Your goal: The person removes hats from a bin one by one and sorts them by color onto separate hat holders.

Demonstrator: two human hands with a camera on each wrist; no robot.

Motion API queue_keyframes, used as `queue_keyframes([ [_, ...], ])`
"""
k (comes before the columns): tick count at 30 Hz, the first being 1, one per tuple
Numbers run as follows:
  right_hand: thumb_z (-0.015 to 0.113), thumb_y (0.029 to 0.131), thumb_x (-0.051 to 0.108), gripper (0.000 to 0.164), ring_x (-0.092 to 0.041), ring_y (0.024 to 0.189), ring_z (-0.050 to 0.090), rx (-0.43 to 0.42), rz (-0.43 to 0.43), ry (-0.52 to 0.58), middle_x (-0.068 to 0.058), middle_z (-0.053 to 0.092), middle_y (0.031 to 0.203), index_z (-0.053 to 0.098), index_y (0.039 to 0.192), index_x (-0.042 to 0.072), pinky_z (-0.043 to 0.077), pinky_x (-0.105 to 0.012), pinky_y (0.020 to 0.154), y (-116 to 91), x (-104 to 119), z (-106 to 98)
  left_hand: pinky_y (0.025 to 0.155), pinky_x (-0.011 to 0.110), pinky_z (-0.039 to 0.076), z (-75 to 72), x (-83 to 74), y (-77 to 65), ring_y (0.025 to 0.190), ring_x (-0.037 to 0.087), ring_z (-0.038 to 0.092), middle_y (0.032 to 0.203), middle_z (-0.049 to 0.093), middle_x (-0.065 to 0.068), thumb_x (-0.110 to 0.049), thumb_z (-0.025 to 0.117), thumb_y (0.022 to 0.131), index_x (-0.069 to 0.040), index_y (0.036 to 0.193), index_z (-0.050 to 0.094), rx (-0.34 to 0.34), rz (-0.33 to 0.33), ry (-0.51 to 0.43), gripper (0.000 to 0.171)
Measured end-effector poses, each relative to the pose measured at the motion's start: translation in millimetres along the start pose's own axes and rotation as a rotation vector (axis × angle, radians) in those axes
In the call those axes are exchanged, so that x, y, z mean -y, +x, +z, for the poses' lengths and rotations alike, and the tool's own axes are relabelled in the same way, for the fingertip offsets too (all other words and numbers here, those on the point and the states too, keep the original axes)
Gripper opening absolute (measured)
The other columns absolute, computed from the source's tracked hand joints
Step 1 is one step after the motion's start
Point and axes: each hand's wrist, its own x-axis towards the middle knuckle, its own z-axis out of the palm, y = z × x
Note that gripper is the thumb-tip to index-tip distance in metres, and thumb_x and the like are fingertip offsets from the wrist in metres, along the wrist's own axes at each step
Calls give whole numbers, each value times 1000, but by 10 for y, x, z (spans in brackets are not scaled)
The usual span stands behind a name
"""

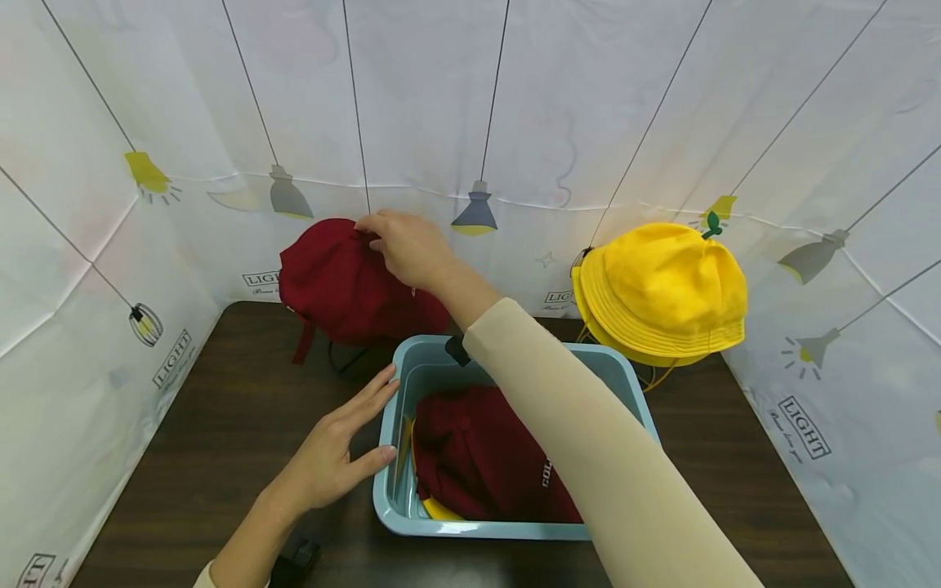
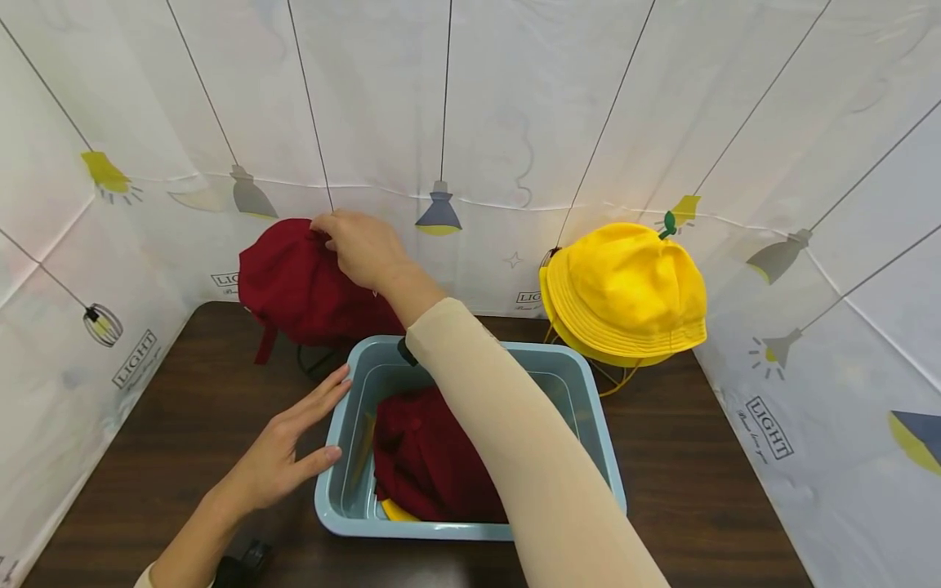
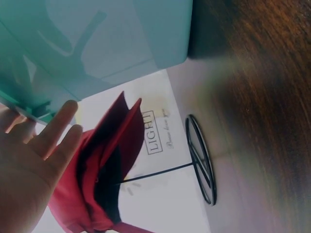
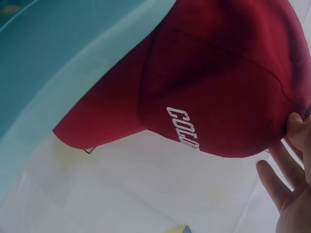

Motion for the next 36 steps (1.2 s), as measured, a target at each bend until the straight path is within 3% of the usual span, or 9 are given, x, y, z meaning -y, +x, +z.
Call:
queue_keyframes([
  [7, 60, 106, 12, 36, -19, 123, 64, 0, -1, 23, -2, 70, 134, 65, 142, 13, 48, -32, 107, -19, -4, 25, 120, 43, 35, 3, -2, -9, 153, 27, 37, 172, 27, 4, -22, 71, 95, -10, 163, 38, -6, -2, 1, 76],
  [15, 60, 107, 15, 39, -19, 130, 62, 25, 1, 27, -4, 67, 140, 62, 145, 10, 46, -32, 110, -36, -10, 21, 120, 41, 34, 3, 0, -1, 153, 26, 37, 172, 26, 3, -20, 72, 95, -11, 163, 38, -1, -13, 0, 77],
  [27, 60, 107, 17, 42, -23, 132, 60, 43, 20, 37, -6, 64, 145, 58, 148, 9, 46, -35, 112, -139, -20, -152, 116, 53, 39, -1, -20, 3, 152, 27, 39, 172, 27, 3, -21, 72, 95, -11, 163, 38, -1, -15, 4, 77],
  [36, 59, 108, 28, 49, -21, 131, 61, 46, 64, 32, -6, 61, 149, 53, 153, 10, 51, -41, 106, -305, -77, -340, 121, 39, 33, 10, 3, -5, 153, 25, 36, 173, 26, 3, -20, 72, 95, -8, 162, 38, -4, -12, -5, 77],
])
